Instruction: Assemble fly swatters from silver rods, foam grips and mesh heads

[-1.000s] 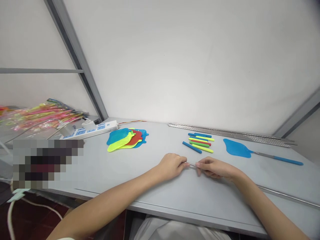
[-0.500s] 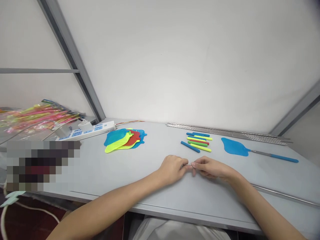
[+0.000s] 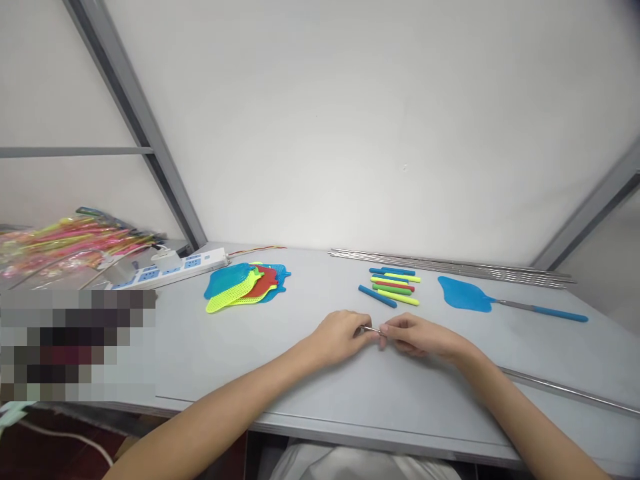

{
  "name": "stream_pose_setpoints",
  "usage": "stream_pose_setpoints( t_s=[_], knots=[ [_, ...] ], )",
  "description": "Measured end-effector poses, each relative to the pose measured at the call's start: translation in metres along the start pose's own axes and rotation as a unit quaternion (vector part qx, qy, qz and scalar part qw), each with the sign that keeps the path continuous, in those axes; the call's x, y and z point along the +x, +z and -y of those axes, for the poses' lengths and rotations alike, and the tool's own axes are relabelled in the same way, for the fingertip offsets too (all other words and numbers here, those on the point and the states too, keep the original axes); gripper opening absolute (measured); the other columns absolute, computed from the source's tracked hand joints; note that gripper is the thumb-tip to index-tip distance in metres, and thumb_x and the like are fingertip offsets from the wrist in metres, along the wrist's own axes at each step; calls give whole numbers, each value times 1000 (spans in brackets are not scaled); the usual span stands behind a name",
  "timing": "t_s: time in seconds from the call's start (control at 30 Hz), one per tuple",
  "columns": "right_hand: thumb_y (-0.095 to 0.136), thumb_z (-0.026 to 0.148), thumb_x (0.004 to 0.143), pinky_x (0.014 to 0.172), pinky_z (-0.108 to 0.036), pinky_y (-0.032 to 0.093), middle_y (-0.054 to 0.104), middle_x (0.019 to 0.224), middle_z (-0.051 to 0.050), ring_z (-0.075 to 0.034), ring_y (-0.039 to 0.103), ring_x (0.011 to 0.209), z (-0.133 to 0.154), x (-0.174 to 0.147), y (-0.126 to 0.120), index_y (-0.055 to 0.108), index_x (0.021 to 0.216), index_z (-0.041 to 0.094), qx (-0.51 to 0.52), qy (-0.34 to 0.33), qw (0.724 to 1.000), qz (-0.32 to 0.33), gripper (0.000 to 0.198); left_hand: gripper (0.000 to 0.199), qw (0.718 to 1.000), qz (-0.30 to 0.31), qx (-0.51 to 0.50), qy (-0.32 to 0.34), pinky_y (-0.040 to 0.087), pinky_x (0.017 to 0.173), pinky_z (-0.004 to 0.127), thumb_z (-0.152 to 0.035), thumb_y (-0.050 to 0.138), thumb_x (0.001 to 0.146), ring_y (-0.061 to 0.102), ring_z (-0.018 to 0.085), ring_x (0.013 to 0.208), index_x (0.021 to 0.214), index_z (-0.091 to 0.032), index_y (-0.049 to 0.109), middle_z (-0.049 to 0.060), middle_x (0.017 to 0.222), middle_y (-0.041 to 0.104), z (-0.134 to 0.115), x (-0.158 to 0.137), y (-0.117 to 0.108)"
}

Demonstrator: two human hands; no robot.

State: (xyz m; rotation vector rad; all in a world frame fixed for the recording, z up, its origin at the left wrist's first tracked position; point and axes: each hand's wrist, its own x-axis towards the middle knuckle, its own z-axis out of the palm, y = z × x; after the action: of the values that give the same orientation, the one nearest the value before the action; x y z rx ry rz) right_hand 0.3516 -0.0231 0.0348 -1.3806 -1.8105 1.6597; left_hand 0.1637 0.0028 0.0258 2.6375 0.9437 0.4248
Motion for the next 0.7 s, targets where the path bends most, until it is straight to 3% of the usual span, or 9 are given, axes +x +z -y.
stream_pose_setpoints(
  t_s=[0.3,0.53,0.7],
  knots=[
    [38,50,72,39,-20,15,29,49,5,-4,22,40,4,-4,-8,58,81,14,-24,4,1000,-12,43,29,999,-23,-35,15,32,60,22,-38,31,79,45,12,69,77,-17,51,2,73,52,6,4,-15],
    [41,50,71,39,-20,18,28,49,5,-4,24,41,5,-6,-9,59,84,14,-6,-6,1000,-6,42,37,997,47,-38,-39,29,53,21,-47,36,73,43,11,61,73,-16,55,1,67,52,26,3,-36],
    [42,51,70,39,-19,18,29,51,5,-4,24,42,5,-7,-10,59,85,14,17,-8,1000,-10,43,38,996,71,-46,-27,24,47,20,-46,33,75,37,8,52,69,-15,54,-1,58,48,35,4,-42]
  ],
)
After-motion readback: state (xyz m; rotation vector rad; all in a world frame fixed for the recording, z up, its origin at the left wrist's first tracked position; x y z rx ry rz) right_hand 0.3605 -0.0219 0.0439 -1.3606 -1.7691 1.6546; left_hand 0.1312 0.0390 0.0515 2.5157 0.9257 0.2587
